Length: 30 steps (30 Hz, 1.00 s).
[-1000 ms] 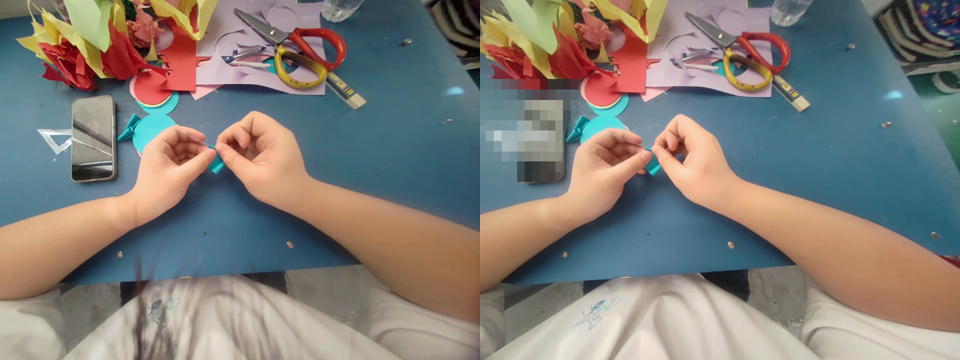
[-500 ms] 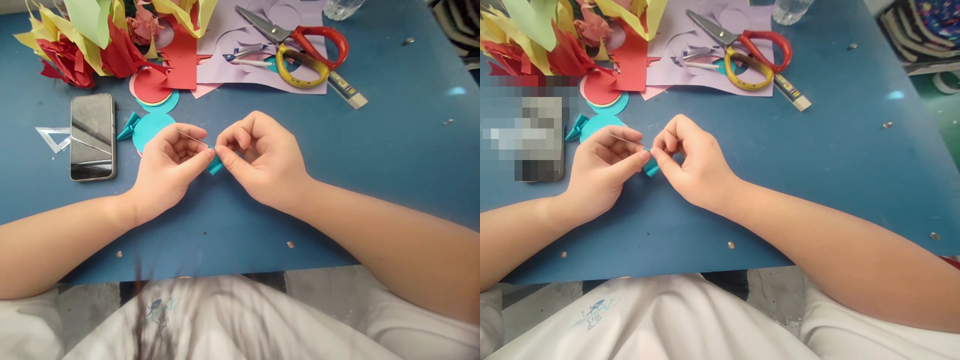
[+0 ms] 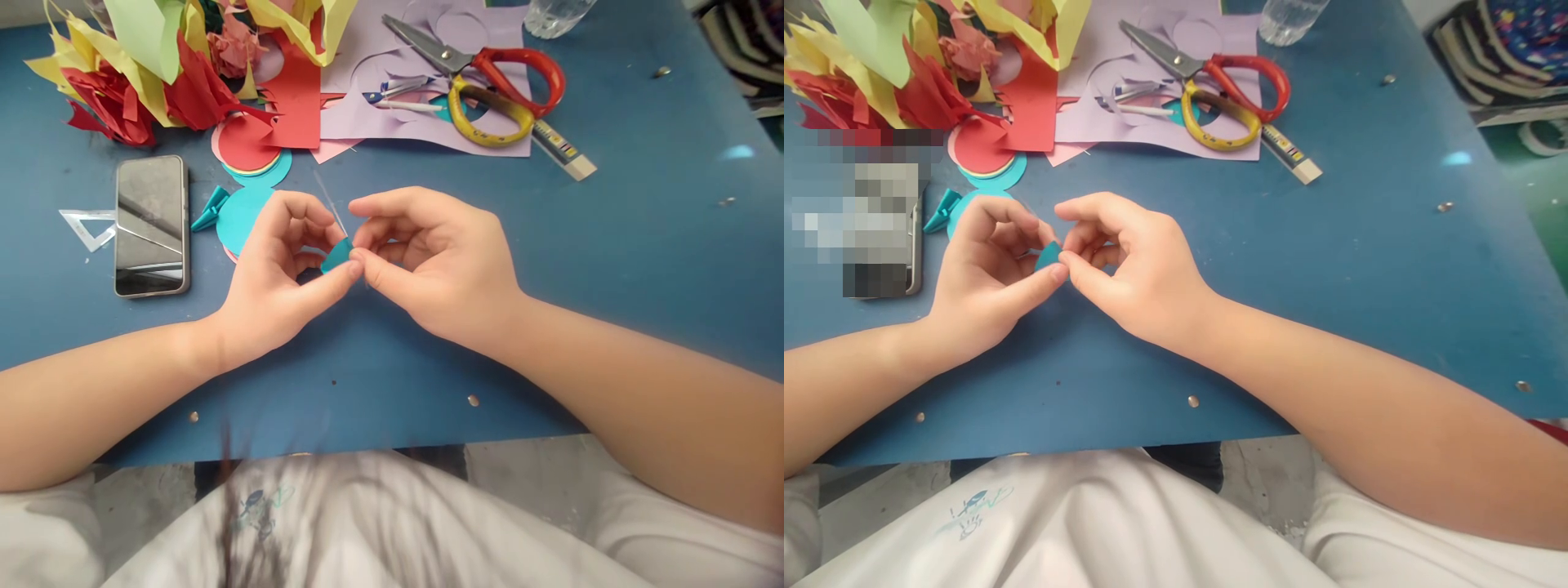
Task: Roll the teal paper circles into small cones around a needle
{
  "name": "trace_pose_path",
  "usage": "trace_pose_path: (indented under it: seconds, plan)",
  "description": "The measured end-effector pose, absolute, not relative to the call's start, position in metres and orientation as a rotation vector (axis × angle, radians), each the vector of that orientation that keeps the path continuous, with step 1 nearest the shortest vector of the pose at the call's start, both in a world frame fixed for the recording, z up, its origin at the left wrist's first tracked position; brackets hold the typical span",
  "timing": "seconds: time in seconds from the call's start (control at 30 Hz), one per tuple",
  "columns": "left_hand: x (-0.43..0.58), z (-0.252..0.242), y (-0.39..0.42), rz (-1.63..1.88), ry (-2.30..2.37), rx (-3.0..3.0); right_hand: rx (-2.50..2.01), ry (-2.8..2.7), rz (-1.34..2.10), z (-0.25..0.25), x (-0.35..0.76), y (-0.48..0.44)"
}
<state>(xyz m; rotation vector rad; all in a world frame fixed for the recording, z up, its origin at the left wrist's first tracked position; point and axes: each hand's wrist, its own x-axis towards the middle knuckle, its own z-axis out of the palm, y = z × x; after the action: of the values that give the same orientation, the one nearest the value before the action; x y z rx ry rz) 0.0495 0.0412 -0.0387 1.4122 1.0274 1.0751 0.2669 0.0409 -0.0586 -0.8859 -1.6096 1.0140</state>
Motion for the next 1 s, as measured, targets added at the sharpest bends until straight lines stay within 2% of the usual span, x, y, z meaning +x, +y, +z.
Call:
trace_pose_path:
  seconds: [0.4, 0.7, 1.0]
  plan:
    - [0.049, -0.056, 0.048, 1.017, 0.983, 1.528, -0.919, -1.197, 1.488, -0.052, 0.261, 0.041]
    - [0.050, -0.052, 0.045, 1.059, 0.946, 1.521, -0.927, -1.107, 1.592, -0.057, 0.265, 0.045]
    - [0.050, -0.049, 0.048, 1.040, 0.956, 1.465, -0.938, -1.151, 1.531, -0.059, 0.265, 0.045]
